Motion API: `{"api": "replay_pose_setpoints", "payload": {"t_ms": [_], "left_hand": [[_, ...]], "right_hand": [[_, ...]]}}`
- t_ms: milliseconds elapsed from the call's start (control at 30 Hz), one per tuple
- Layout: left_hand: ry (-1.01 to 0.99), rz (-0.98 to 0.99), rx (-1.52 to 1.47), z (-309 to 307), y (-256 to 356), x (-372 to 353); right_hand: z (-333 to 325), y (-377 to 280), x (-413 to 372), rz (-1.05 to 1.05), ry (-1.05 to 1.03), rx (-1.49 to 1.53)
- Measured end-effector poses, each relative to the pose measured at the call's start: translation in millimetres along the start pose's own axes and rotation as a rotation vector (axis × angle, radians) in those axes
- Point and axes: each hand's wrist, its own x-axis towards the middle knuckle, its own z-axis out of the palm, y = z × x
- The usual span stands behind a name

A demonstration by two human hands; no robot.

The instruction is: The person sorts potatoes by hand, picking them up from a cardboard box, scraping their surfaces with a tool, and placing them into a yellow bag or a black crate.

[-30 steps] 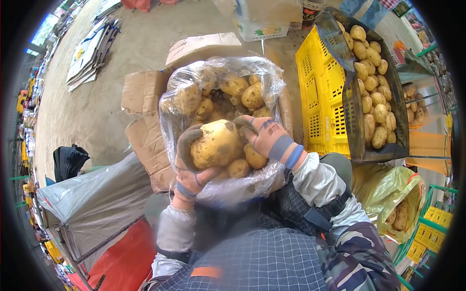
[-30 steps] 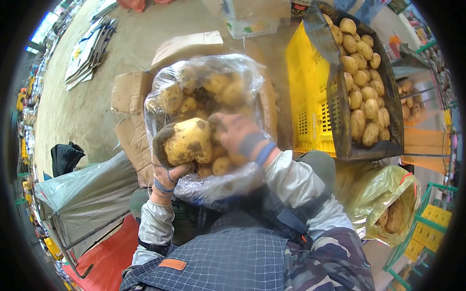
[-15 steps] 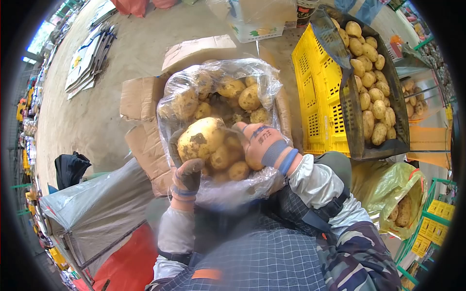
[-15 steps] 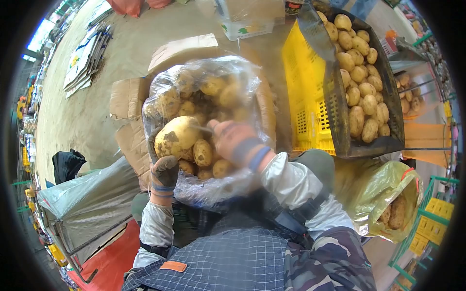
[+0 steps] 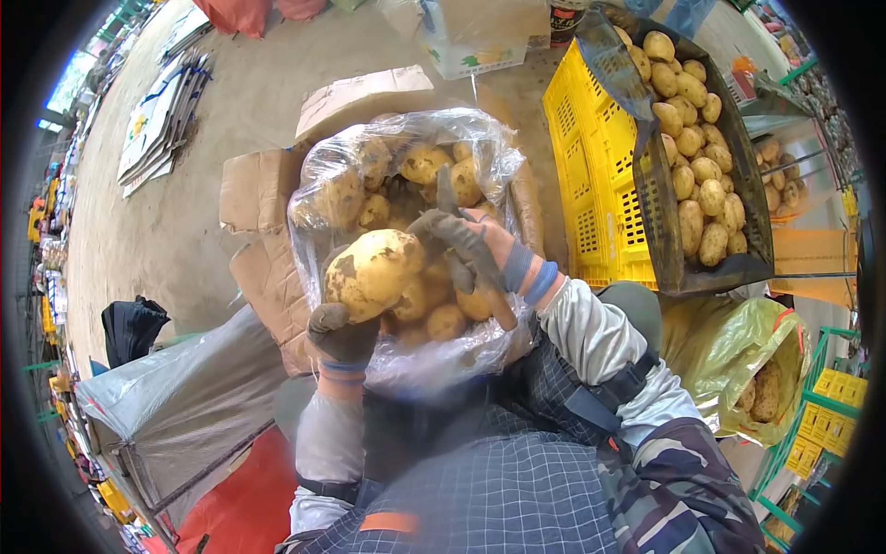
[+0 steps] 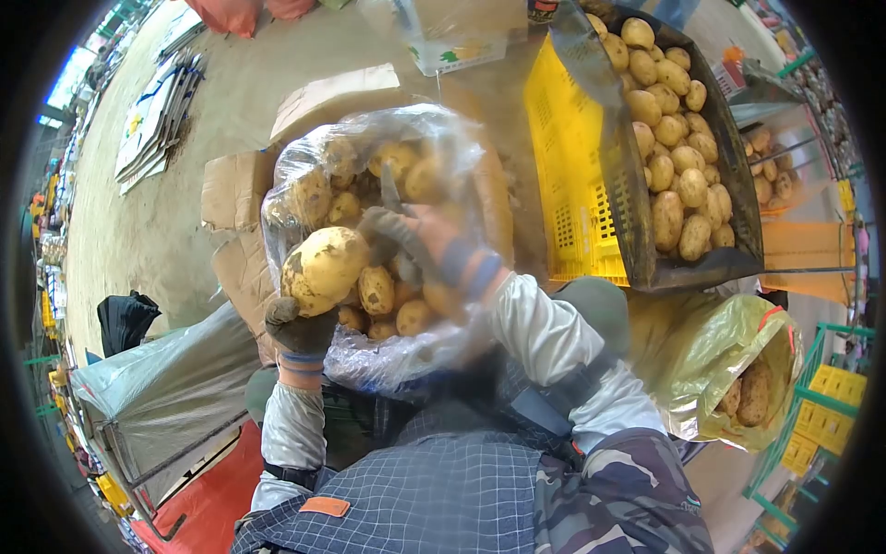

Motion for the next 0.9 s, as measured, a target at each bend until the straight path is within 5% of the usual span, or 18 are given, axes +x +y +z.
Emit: {"api": "replay_pose_setpoints", "payload": {"t_ms": [100,267,400,467,533,567,700,800,867,900], "left_hand": [[-0.102,0.071,0.126,15.2,0.1,0.1],[0.077,0.174,0.721,11.1,-7.5,-16.8],[-0.022,0.106,0.288,-17.3,-8.1,-23.1],[0.068,0.101,0.194,-6.5,-15.4,-19.8],[-0.103,0.041,0.163,-3.1,-14.9,-10.2],[-0.125,0.037,0.208,2.3,-14.2,-7.1],[-0.175,0.733,1.316,106.5,-57.0,-5.7],[-0.349,0.076,0.804,137.7,-63.8,13.0],[-0.56,-0.383,0.245,248.9,-108.2,-2.2],[-0.59,-0.341,0.318,268.0,-130.3,0.6]], "right_hand": [[15.4,-1.3,-9.4,-0.043,0.0,0.088],[1.7,19.5,-13.0,-0.211,-0.086,0.067],[9.3,17.9,-38.5,-0.379,-0.075,-0.155],[4.1,24.0,-40.2,-0.742,0.212,-0.69],[-0.5,-3.6,-66.0,-0.566,0.296,-0.555],[-9.3,-23.2,-110.4,-0.686,0.366,-0.579],[-51.6,-40.3,-275.8,-0.791,0.646,-0.625],[-78.3,-25.6,-425.9,-0.736,0.926,-0.884],[-90.0,-3.3,-513.8,-0.605,1.051,-1.12],[-93.0,10.9,-541.5,-0.524,1.128,-1.258]]}}
